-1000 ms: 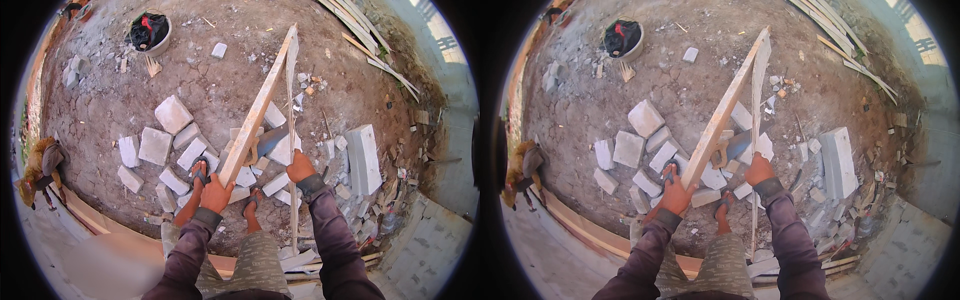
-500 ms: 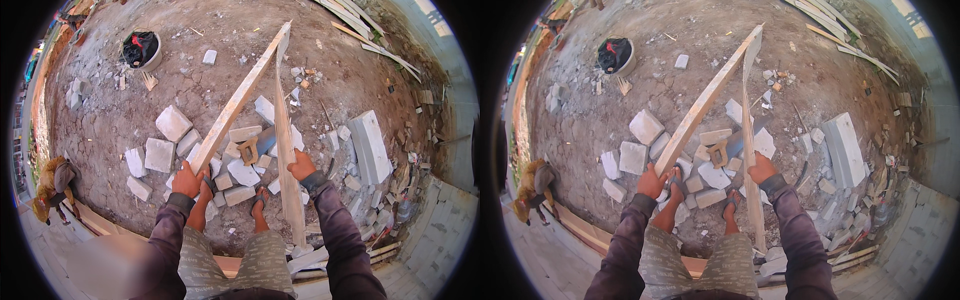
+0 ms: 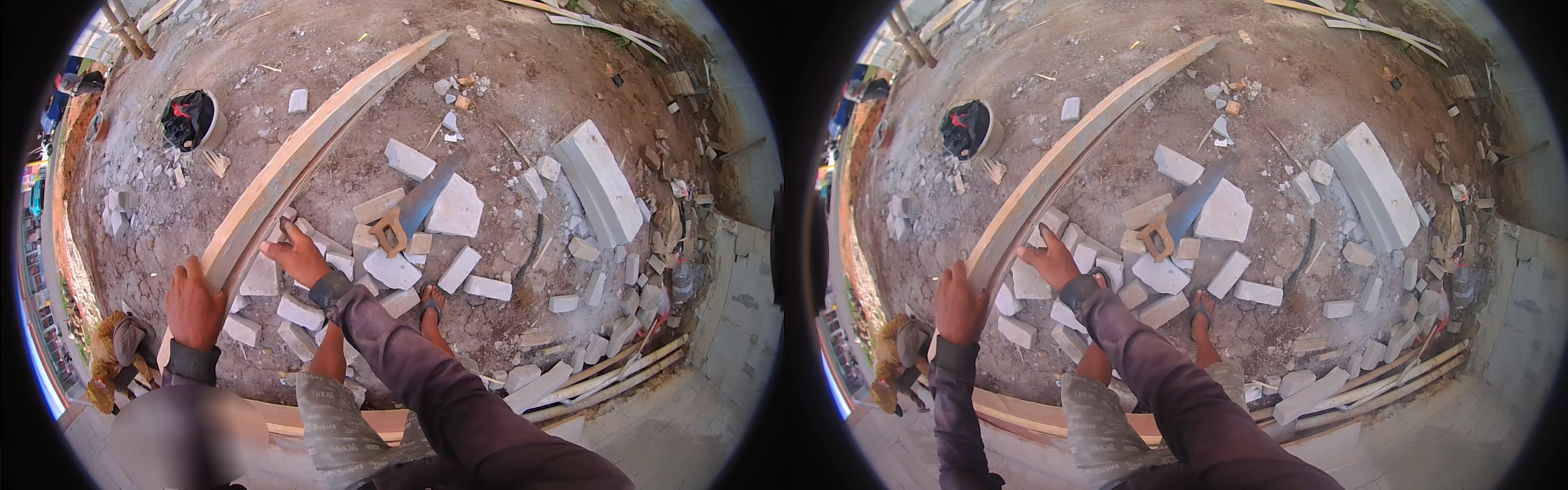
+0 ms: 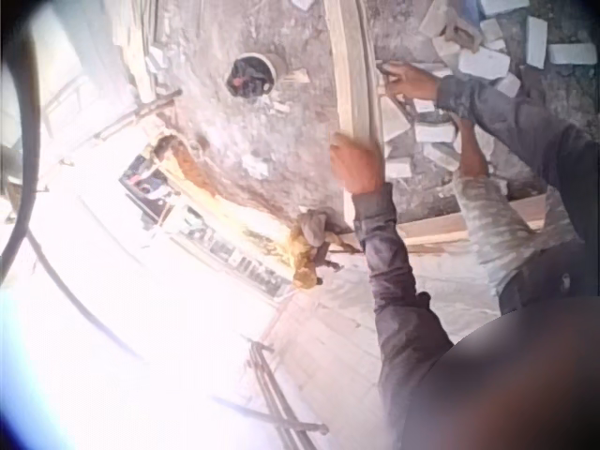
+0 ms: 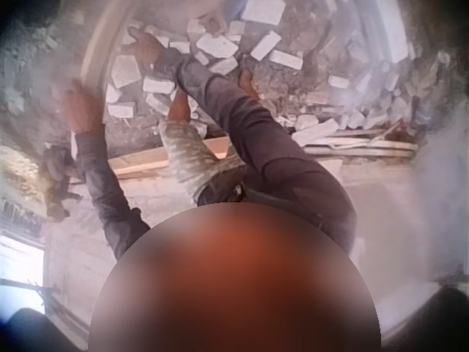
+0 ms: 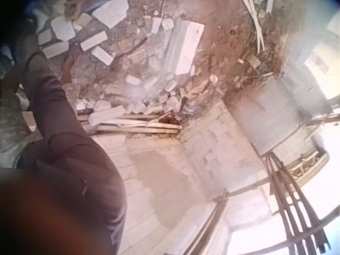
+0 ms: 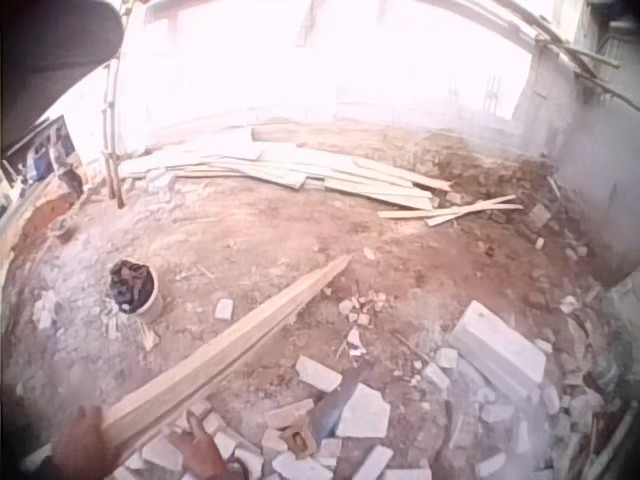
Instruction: The person walks through a construction site, picks up a hand saw, and begins cutting a wooden plank resting on concrete blocks. The person repeatedly saws the wood, adjusting the plank's position as needed.
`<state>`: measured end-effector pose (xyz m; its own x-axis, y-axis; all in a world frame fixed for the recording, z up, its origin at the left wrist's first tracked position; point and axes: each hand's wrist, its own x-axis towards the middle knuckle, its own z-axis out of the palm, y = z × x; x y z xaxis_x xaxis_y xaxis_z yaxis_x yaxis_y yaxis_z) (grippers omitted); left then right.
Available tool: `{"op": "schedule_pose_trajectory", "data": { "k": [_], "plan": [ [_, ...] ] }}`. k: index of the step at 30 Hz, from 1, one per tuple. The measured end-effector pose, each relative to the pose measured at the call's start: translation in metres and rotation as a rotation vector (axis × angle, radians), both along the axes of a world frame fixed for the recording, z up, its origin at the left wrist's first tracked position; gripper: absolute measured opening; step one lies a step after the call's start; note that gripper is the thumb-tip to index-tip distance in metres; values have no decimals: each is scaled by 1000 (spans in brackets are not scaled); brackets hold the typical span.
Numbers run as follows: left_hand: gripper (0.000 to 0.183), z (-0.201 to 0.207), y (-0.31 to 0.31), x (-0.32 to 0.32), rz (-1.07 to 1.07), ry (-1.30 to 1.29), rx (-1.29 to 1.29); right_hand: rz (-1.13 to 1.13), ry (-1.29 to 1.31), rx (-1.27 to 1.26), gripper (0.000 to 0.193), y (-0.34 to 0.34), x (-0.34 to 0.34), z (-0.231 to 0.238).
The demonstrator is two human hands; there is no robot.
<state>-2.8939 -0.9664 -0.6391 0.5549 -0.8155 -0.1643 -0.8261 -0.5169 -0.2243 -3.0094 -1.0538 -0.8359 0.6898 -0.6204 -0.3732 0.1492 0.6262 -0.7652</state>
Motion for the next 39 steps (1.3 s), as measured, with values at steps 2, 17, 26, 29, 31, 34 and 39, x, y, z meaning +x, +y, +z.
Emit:
{"op": "schedule_pose_trajectory", "data": {
  "k": [2,17,26,29,31,34,39],
  "plan": [
    [49,9,44,-1,62,-39,82,-15,141,78,48,-3,-38,-3],
    [41,6,189,61,871,1484,186,-118,669,-597,61,-75,3,-55],
    [55,-26,204,117,872,1583,188,152,1045,-655,77,-153,123,-104],
    [57,-27,193,132,957,1619,140,155,1065,-641,80,-132,153,-136],
    [58,-22,179,138,964,1539,98,181,1063,-624,82,-125,172,-156],
    [61,-18,146,151,1005,1430,145,336,1104,-583,83,-111,194,-190],
    [62,-35,92,212,701,847,552,490,949,-345,80,-80,181,-287]
  ]
}}
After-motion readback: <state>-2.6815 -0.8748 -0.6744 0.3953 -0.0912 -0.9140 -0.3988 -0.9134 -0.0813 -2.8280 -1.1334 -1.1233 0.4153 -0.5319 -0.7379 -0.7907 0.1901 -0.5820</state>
